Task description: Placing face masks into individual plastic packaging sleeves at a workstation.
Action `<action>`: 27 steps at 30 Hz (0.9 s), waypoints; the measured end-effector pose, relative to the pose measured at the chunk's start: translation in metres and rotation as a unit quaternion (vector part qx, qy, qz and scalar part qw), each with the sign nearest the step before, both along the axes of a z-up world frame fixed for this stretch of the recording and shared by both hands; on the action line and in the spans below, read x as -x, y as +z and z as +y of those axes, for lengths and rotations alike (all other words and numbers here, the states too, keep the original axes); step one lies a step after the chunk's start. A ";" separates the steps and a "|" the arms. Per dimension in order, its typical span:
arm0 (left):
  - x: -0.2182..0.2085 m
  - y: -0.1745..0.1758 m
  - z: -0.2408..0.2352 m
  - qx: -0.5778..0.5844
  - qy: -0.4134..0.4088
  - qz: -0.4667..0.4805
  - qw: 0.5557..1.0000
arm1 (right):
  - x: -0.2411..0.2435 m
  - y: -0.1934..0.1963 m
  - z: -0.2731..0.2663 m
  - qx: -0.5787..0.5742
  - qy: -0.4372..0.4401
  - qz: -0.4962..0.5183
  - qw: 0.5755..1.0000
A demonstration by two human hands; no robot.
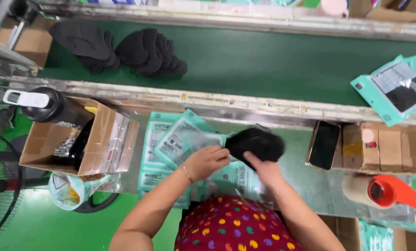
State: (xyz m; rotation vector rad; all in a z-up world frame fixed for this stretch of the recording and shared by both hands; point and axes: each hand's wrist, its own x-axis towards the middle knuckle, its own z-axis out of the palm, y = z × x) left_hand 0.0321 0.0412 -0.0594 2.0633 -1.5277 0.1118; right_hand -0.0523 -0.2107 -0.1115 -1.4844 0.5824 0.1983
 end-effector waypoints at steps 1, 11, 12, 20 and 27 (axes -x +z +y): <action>0.007 -0.004 -0.002 -0.003 -0.011 0.010 1.000 | 0.009 0.000 0.005 0.096 0.041 0.057 0.993; 0.000 0.001 -0.008 0.118 0.249 0.075 0.958 | 0.006 0.035 0.018 0.089 0.251 -0.264 0.927; 0.001 0.000 -0.009 0.107 0.248 0.091 0.958 | 0.005 0.033 0.015 0.105 0.288 -0.259 0.916; 0.012 0.028 -0.033 0.135 0.282 0.019 0.950 | 0.010 0.018 0.023 0.134 0.291 -0.171 0.932; -0.008 0.011 -0.031 0.104 0.269 0.072 0.955 | -0.001 0.061 0.009 0.193 0.345 -0.241 0.887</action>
